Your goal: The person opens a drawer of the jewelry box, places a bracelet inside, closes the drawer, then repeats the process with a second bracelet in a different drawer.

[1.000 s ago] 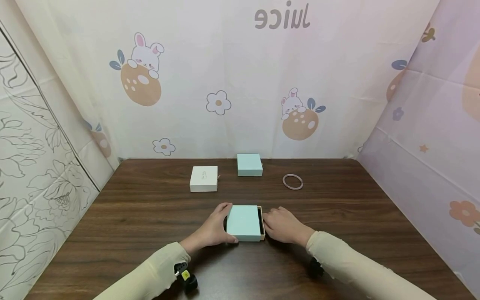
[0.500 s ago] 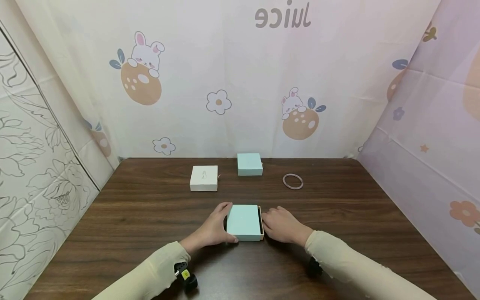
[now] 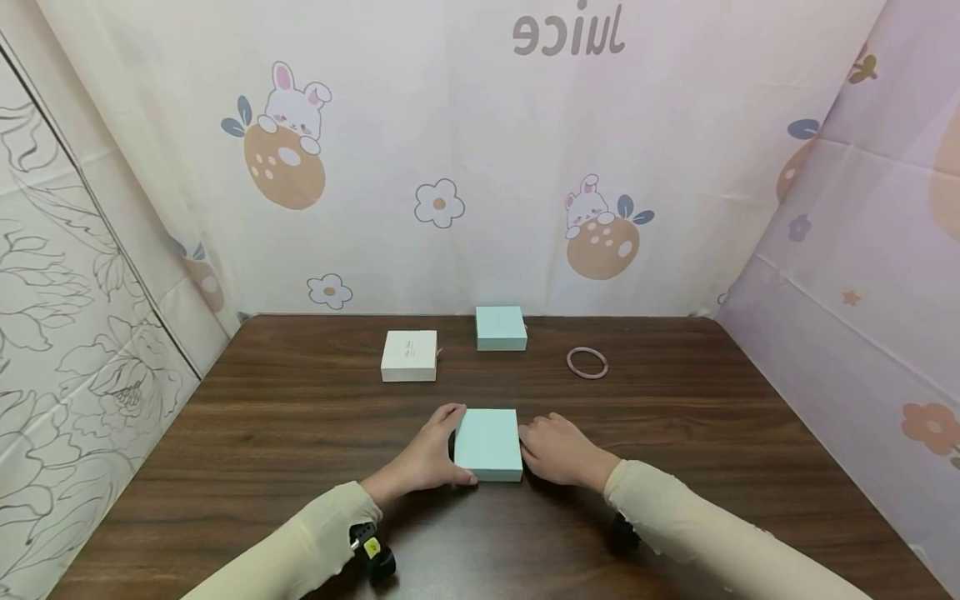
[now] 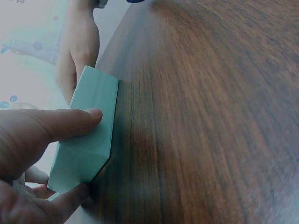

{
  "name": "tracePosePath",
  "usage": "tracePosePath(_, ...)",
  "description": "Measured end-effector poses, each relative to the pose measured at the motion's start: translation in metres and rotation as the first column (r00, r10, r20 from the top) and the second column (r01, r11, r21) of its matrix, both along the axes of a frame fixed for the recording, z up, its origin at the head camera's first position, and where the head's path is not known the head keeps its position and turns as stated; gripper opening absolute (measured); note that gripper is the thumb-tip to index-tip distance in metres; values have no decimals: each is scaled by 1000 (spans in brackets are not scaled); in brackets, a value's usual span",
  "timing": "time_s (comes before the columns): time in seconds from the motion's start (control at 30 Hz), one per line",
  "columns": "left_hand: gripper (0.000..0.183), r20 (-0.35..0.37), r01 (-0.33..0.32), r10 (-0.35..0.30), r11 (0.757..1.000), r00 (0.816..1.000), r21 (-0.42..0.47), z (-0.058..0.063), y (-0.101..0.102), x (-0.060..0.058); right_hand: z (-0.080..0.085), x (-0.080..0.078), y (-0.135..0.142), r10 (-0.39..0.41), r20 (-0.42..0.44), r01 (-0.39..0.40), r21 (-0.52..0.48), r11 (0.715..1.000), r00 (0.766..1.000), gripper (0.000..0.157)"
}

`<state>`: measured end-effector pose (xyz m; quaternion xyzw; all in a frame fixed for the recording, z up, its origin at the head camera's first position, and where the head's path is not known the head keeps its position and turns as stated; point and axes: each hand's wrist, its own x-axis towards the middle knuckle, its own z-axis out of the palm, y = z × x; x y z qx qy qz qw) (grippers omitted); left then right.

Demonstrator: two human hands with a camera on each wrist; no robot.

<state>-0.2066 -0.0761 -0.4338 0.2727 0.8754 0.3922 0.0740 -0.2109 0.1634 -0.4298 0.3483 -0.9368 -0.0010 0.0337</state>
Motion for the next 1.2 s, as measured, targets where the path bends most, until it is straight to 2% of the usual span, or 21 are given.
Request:
tracePosePath(0.27,100,4,-3,3,1000,1000,-4,0,0,0,0,0,-2,-13,68,16,-50,999,998,18)
tracePosePath(0.43,100,-5,4,-4,1000,1000,6,-2,0,0,1,1,-1,1,57,2,-54,999,998,19)
tracePosePath(0.7,101,14,-23,22,1000,1000,13,-3,0,1,4,1,1,8,40,-6,-65,998,999,20)
tracePosePath(0.83,100,17,-22,22,1000,1000,11,-4,0,1,6,3,2,-19,114,32,-111,993,993,23)
tracePosePath(1.0,100,8,-23,23,1000,1000,19,-8,0,2,5,6,5,-47,240,91,-172,981,970,31)
tracePosePath(1.2,99,-24,-17,17,1000,1000,15,-8,-1,6,6,8,6,-52,269,109,-202,973,962,34)
